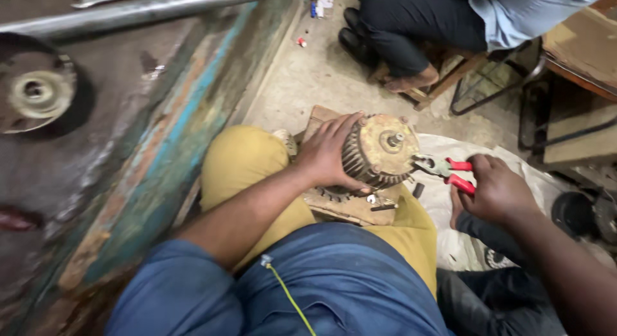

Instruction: The person uses pliers to repeatedly pull and adjust small metal tabs on a cylindrical motor component resting on a wooden block. The person holds the motor steady with one hand while manipulating the tabs with the other.

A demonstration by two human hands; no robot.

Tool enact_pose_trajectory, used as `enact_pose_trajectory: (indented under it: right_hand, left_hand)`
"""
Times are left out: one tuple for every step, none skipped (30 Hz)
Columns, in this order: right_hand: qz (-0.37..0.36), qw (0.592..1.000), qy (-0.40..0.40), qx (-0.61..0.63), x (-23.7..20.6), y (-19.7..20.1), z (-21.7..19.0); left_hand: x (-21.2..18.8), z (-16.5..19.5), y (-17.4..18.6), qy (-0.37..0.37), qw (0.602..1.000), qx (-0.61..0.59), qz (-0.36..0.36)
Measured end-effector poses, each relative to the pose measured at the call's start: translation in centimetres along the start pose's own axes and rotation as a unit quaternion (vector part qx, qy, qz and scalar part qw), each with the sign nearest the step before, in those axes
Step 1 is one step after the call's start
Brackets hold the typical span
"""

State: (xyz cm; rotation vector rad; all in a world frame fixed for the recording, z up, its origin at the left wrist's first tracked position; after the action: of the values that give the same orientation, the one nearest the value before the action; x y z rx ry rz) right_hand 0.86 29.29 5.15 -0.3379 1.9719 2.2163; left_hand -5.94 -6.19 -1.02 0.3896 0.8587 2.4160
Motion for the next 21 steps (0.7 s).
enact_pose_trajectory:
  right_hand:
    - [0.005,1.000,-0.009,0.004,-0.5,-0.1,-0.3]
    - [0.004,1.000,-0.028,-0.001,-1.1,-0.2,-0.5]
    - [0.004,0.999,-0.046,-0.006,-1.6,-0.3,-0.9]
    - [0.003,0.998,-0.063,-0.009,-2.0,-0.5,-1.6]
    - [-0.002,0.997,-0.079,-0.006,-2.7,-0.9,-2.3]
    - [-0.007,0.995,-0.095,-0.003,-3.7,-0.9,-2.7]
    - [-0.011,0.994,-0.111,-0.002,-4.3,-0.9,-3.1]
    - [-0.025,0.992,-0.122,-0.012,-4.6,-1.0,-3.6]
    - [-0.038,0.990,-0.135,-0.022,-4.8,-0.9,-3.9]
    - [-0.051,0.987,-0.149,-0.032,-5.0,-0.9,-4.1]
    - [-0.057,0.987,-0.151,-0.024,-4.9,-0.8,-4.2]
    - [-0.062,0.986,-0.151,-0.018,-4.7,-0.8,-4.3]
    - [-0.069,0.986,-0.153,-0.011,-4.6,-0.8,-4.4]
    - [-0.069,0.985,-0.159,0.000,-4.4,-0.9,-4.4]
    - [-0.070,0.984,-0.164,0.009,-4.3,-1.1,-4.3]
    - [-0.071,0.983,-0.168,0.018,-4.0,-1.3,-4.3]
    - [-0.071,0.985,-0.157,0.018,-3.7,-1.4,-4.0]
    - [-0.071,0.986,-0.147,0.018,-3.6,-1.4,-3.5]
    - [-0.070,0.988,-0.135,0.019,-3.2,-1.5,-3.1]
    - [-0.063,0.991,-0.114,0.013,-2.4,-1.4,-2.6]
    - [-0.056,0.994,-0.093,0.008,-1.3,-1.2,-2.0]
  left_hand:
    - [0.0,-0.1,0.0,-0.011,1.000,-0.003,0.010]
    - [-0.1,-0.3,-0.1,-0.022,1.000,-0.005,0.019]
    - [0.0,-0.4,-0.1,-0.025,0.999,-0.005,0.022]
    - [0.0,-0.5,-0.1,-0.027,0.999,-0.004,0.024]
    - [-0.1,-0.7,-0.2,-0.030,0.999,-0.004,0.024]
    - [-0.2,-0.7,-0.2,-0.029,0.999,-0.002,0.028]
    - [-0.3,-0.8,-0.2,-0.029,0.999,0.000,0.033]
    - [-0.3,-0.8,-0.2,-0.030,0.999,0.001,0.038]
    - [-0.3,-0.8,-0.2,-0.024,0.999,0.003,0.033]
    - [-0.3,-0.8,-0.2,-0.019,0.999,0.004,0.027]
    - [-0.2,-0.8,-0.3,-0.014,1.000,0.005,0.022]
    - [0.0,-0.9,-0.3,-0.003,1.000,0.012,0.011]
    - [0.2,-1.0,-0.5,0.009,1.000,0.017,-0.002]
    - [0.2,-1.2,-0.6,0.020,0.999,0.021,-0.018]
    - [0.2,-1.4,-0.8,0.012,1.000,0.013,-0.016]
    - [0.1,-1.7,-0.8,0.005,1.000,0.006,-0.012]
    - [0.1,-2.0,-0.9,-0.003,1.000,-0.001,-0.007]
    - [0.0,-2.3,-1.0,-0.014,1.000,-0.006,-0.001]
    - [-0.2,-2.5,-1.1,-0.024,1.000,-0.010,0.006]
    - [-0.2,-2.7,-1.1,-0.034,0.999,-0.014,0.014]
    - [-0.3,-2.9,-1.2,-0.044,0.999,-0.011,0.020]
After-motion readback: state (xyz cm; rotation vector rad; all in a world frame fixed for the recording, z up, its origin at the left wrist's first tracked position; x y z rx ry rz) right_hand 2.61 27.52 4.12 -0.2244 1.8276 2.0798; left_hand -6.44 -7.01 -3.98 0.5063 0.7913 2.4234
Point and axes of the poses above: each hand's wrist, its own x-axis towards the middle knuckle, its own y-axis out of the back of the hand, z = x × y, the point moved 2 cm from there along x, towards the middle knuckle, and after that the axes turned 7 degrees about -z, right-handed, at the moved point
